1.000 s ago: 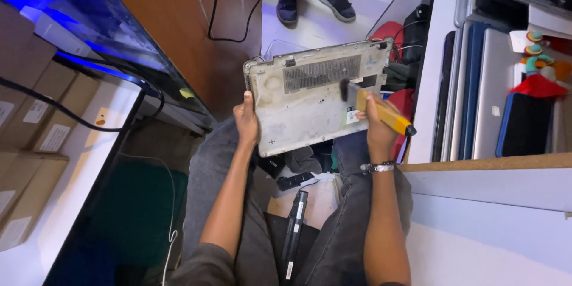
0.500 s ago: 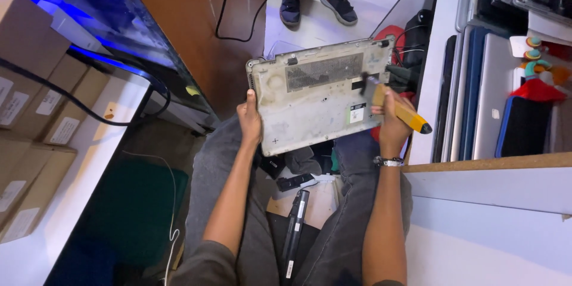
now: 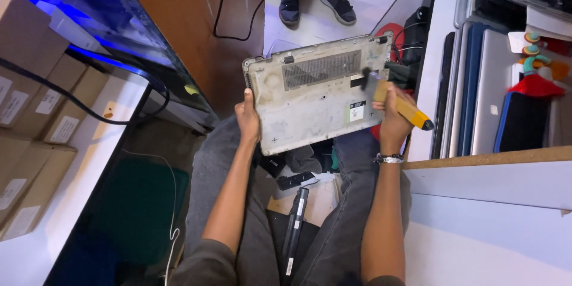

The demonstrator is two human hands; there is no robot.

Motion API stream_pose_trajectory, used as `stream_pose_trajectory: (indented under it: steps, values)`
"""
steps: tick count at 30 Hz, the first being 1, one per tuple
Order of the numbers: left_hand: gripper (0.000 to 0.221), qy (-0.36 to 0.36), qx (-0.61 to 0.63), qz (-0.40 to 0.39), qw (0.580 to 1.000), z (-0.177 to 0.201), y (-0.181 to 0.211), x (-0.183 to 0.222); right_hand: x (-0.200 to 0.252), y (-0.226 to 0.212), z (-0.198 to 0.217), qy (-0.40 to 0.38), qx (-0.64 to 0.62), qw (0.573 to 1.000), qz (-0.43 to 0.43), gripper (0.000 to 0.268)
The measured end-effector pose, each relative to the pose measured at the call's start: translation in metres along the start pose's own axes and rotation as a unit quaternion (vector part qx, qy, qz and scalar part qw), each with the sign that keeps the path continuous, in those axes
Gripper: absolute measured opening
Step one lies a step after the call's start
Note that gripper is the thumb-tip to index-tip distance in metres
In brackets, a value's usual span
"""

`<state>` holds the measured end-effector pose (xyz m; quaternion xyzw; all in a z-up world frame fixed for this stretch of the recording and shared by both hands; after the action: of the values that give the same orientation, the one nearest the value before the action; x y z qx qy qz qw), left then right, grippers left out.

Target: Using a brush to remove dust from a laptop's bottom casing.

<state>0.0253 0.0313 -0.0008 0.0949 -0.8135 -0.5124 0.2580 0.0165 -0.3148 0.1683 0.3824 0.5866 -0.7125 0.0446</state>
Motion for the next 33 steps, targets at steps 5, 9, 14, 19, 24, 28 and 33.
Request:
stream_pose_trajectory:
  steps: [5,9,14,19,24,28,33]
  values:
    - [0.063,0.005,-0.01,-0.002,1.0,0.002,0.008,0.0,0.003,-0.002,-0.007,-0.045,0.004,0.999,0.009,0.018]
    - [0.063,0.013,-0.011,0.0,1.0,0.008,-0.001,-0.009,0.007,-0.019,-0.007,-0.085,0.032,0.996,-0.015,0.016]
    - [0.063,0.042,0.001,0.0,0.999,0.008,0.011,-0.007,0.046,-0.022,-0.045,-0.254,-0.02,0.957,-0.135,0.02]
    - [0.063,0.075,0.062,0.0,0.995,-0.013,0.077,0.039,0.021,-0.011,-0.018,-0.122,-0.043,0.986,-0.107,0.019]
    - [0.061,0.114,0.071,-0.018,0.991,-0.018,0.091,0.047,0.037,-0.028,-0.02,-0.104,0.164,0.963,0.187,0.016]
    - [0.064,0.123,0.06,-0.038,0.99,0.0,0.061,0.024,0.084,-0.047,-0.07,-0.259,0.066,0.948,0.175,0.017]
    - [0.066,0.115,0.006,-0.12,0.986,0.023,0.018,-0.005,0.1,-0.11,-0.105,-0.512,-0.103,0.847,0.096,0.016]
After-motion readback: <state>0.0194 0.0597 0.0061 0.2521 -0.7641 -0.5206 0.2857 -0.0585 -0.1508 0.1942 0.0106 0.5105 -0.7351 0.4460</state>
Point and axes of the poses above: each hand's wrist, its own x-axis away from the middle knuckle, its own z-axis out of the back of the hand, y = z × x, the point moved 3 cm from there along -x, towards the middle knuckle, and after that the axes turned 13 degrees about z, right-handed, at the moved point
